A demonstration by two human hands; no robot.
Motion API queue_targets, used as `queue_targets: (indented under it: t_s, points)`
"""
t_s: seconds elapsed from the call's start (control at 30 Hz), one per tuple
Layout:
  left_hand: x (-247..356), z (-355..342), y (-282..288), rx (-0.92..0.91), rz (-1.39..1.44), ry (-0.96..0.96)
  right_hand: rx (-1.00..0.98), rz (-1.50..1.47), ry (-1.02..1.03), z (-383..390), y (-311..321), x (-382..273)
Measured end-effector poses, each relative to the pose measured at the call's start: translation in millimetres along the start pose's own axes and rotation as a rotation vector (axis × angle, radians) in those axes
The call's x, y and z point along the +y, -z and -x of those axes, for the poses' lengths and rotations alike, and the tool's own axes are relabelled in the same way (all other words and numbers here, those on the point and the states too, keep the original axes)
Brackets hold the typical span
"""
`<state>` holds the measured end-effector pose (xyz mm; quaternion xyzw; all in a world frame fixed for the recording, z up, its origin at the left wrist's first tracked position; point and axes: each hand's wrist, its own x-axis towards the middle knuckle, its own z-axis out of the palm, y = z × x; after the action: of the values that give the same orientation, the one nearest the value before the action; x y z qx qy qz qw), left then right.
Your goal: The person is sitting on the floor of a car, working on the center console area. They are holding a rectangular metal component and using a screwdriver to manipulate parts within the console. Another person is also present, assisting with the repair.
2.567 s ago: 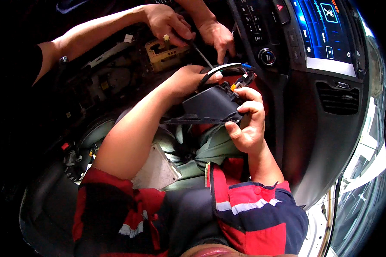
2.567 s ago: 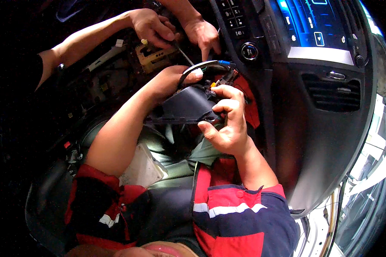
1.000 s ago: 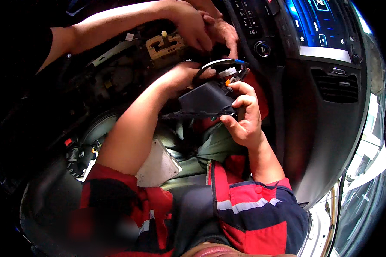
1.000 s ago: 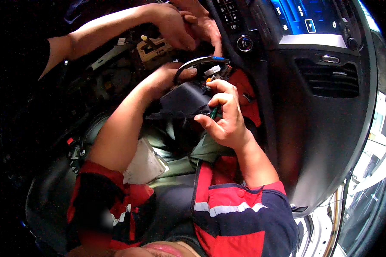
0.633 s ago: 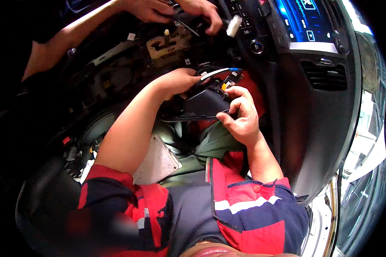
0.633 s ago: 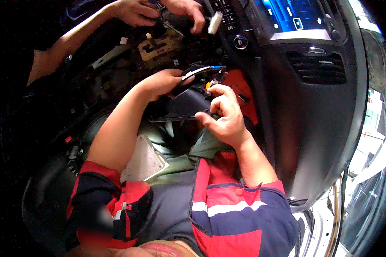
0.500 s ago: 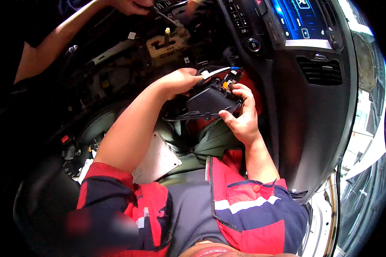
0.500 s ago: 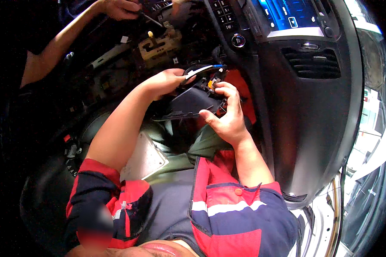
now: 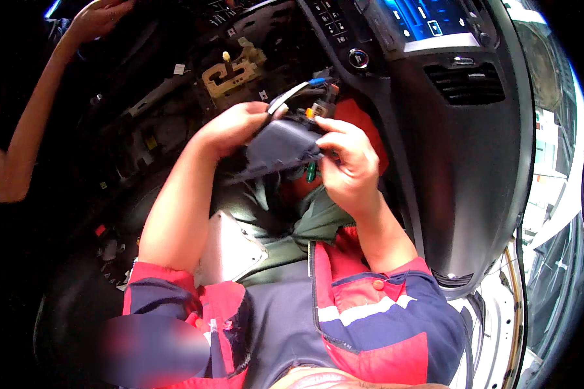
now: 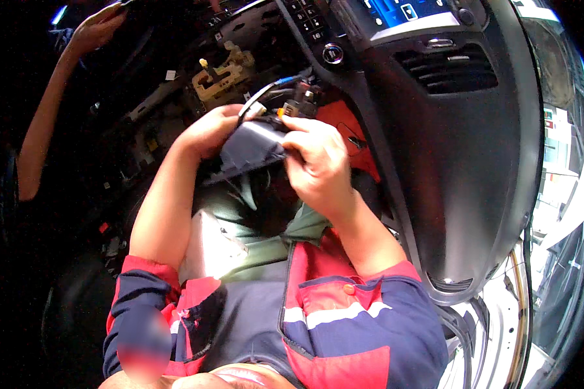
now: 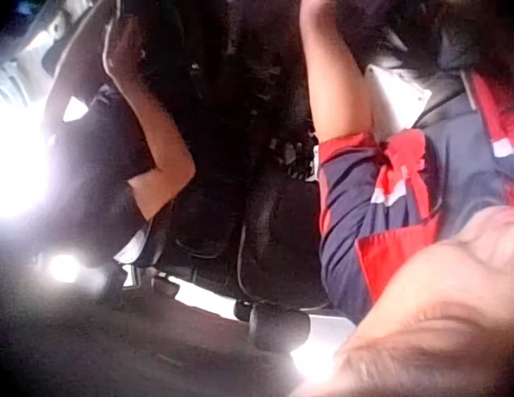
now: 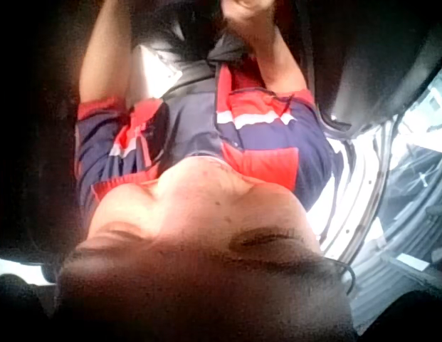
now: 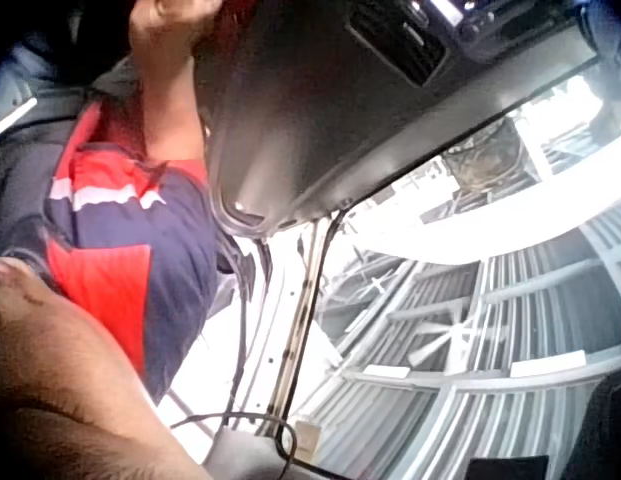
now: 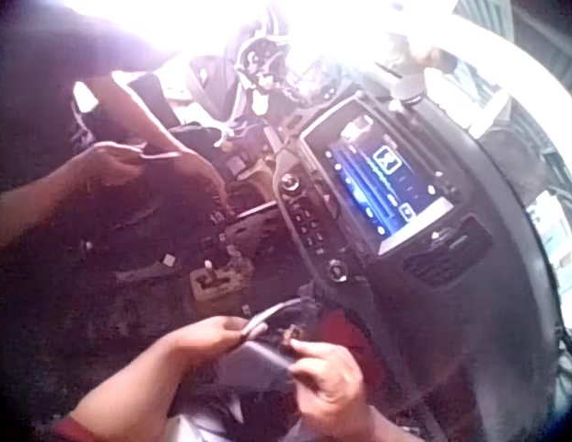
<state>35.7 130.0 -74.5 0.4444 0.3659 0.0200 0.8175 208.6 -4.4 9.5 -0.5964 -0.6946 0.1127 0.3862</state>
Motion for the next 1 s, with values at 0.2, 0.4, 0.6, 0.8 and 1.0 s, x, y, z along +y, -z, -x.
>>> queue_targets:
  t_s: [0.2,0.4,0.6,0.8,1.0]
  points:
    - [2.3,6.0,-31.6,0.008,-0.492,-0.052,-0.131,-0.033,0.11,31.9,45.0,26.7]
    - [1.8,3.3,-48.0,-0.299,-0.651,0.092,-0.237,-0.094,0.127,27.5,68.4,36.8]
    - [1.5,-20.7,-41.7,0.027,-0.796,-0.037,-0.648,0.133,0.355,6.7,50.4,21.2]
    - [10.7,-22.7,-50.1,0.004,-0.103,-0.178,-0.706,0.167,0.381,-11.4,13.4,7.2]
    - [4.9,-43.8,-36.2,0.02,-0.216,-0.177,-0.683,0.169,0.369,-26.7,-25.4,1.4]
